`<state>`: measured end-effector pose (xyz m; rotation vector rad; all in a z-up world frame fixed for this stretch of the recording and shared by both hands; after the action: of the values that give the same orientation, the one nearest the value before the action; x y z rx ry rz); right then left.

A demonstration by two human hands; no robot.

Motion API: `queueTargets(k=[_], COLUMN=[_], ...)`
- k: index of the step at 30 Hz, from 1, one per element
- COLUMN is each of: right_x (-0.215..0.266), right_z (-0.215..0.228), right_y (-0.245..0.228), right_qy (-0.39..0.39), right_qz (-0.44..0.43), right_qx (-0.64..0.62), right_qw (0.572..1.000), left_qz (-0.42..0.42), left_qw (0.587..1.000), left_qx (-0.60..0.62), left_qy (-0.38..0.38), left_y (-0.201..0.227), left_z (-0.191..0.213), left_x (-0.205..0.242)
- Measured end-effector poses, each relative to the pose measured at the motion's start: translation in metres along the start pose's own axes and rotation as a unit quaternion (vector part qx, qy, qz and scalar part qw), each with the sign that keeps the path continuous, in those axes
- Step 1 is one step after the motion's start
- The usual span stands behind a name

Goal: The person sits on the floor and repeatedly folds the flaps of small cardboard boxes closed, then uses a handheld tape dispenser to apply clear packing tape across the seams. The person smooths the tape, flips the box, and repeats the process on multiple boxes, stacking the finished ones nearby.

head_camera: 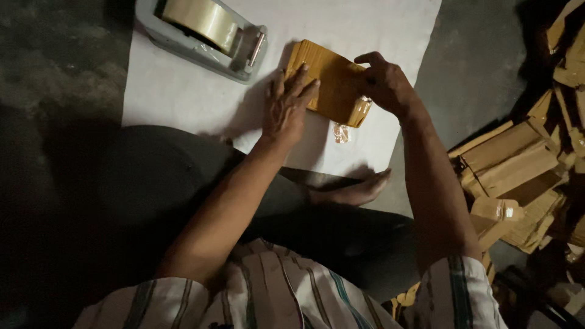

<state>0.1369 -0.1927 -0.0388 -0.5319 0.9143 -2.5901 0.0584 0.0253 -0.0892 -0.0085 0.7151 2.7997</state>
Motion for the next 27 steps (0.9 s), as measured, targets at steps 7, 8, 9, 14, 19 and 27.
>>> queueTargets(k=[7, 8, 9, 14, 19, 27], right_x=[-0.004, -0.004, -0.004, 0.002, 0.011, -0.020], right_z=[-0.015, -0.016, -0.017, -0.008, -0.001, -0.034], right_y=[0.036, 0.037, 0.037, 0.025, 0.004, 0.005], right_qy=[0.012, 0.019, 0.025, 0.012, -0.038, 0.005], right_qz=[-0.081, -0.082, -0.081, -0.098, -0.174, -0.053], right_qx=[-0.156, -0.157, -0.132, -0.116, -0.179, -0.107], right_qw=[0.984, 0.984, 0.988, 0.988, 0.968, 0.993], left_qz=[-0.018, -0.019, -0.017, -0.011, 0.007, 0.011], left_qw=[1.000, 0.999, 0.999, 0.999, 1.000, 0.999], left_qx=[0.014, 0.016, 0.014, -0.024, 0.016, 0.000], left_qy=[0.017, 0.029, 0.036, 0.027, -0.007, -0.032], left_y=[0.002, 0.001, 0.000, 0.005, 0.003, 0.003], left_z=[0.007, 0.008, 0.008, 0.004, 0.006, 0.005], left_x=[0.002, 0.003, 0.004, 0.000, 0.001, -0.001])
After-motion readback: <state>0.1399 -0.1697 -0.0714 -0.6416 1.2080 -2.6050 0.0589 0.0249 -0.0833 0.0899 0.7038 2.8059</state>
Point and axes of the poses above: each hand's wrist, its own x-axis away from the middle knuckle, its own z-axis out of the back of the hand, y = z × x, the point moved 5 cm from there along -x, towards the middle knuckle, and after that the axes turned 5 degrees about -x, right-handed, at the moved point
